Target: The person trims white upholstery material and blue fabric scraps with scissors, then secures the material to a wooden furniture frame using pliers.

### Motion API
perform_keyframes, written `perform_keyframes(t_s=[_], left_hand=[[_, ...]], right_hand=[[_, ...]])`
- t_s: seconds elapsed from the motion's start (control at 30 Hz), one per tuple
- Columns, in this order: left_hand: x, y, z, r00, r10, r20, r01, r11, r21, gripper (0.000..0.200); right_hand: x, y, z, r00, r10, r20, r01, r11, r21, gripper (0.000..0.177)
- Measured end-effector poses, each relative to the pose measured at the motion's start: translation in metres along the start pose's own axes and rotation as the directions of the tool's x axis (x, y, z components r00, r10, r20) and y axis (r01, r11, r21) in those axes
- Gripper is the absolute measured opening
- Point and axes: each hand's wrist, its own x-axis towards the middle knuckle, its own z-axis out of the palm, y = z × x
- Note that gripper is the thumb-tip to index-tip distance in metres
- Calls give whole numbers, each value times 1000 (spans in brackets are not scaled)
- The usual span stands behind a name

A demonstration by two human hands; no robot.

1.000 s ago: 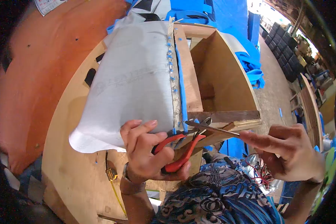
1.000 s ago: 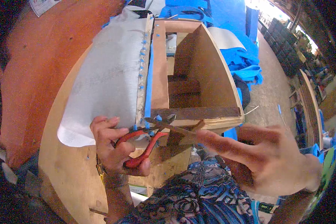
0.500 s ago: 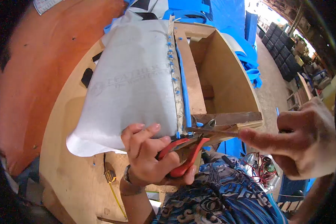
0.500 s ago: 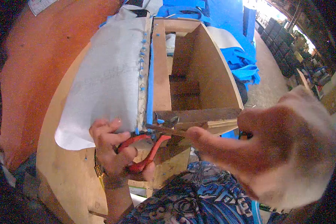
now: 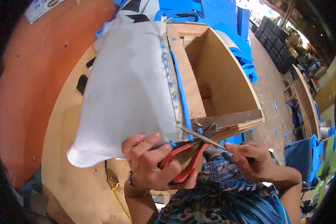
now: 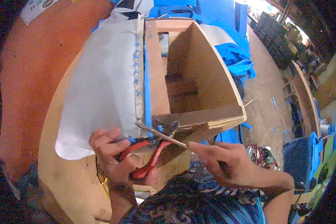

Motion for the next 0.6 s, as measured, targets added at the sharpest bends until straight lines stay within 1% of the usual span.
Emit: perform_keyframes(t_s=[0.03, 0.13, 0.17, 0.23, 0.33, 0.47, 0.57, 0.6], left_hand=[[-2, -1, 1, 1000, 24, -3, -24, 1000, -1, 41], [-1, 3, 2, 999, -26, -26, 26, 1000, -5, 39], [0, 2, 2, 999, -24, -27, 24, 1000, 0, 39], [-1, 1, 1, 999, -32, -24, 31, 999, -5, 38], [-1, 2, 2, 998, -49, -32, 48, 999, -23, 37], [-4, 0, 3, 999, -13, -47, 12, 1000, -22, 36], [-3, -1, 4, 998, -15, -62, 14, 1000, -20, 37], [0, 2, 5, 997, -37, -69, 36, 999, -20, 37]], right_hand=[[4, -2, -6, 1000, 6, 20, -7, 999, 52, 42], [17, -23, -46, 972, 9, 236, 21, 992, -127, 59], [17, -29, -52, 972, 21, 234, 28, 979, -204, 59], [20, -39, -59, 973, 0, 231, 68, 956, -285, 59], [28, -55, -72, 953, 2, 304, 154, 859, -488, 64], [44, -84, -86, 915, 58, 400, 222, 755, -617, 68], [48, -94, -89, 917, 99, 386, 220, 683, -697, 69], [48, -96, -90, 913, 131, 385, 187, 706, -684, 70]])
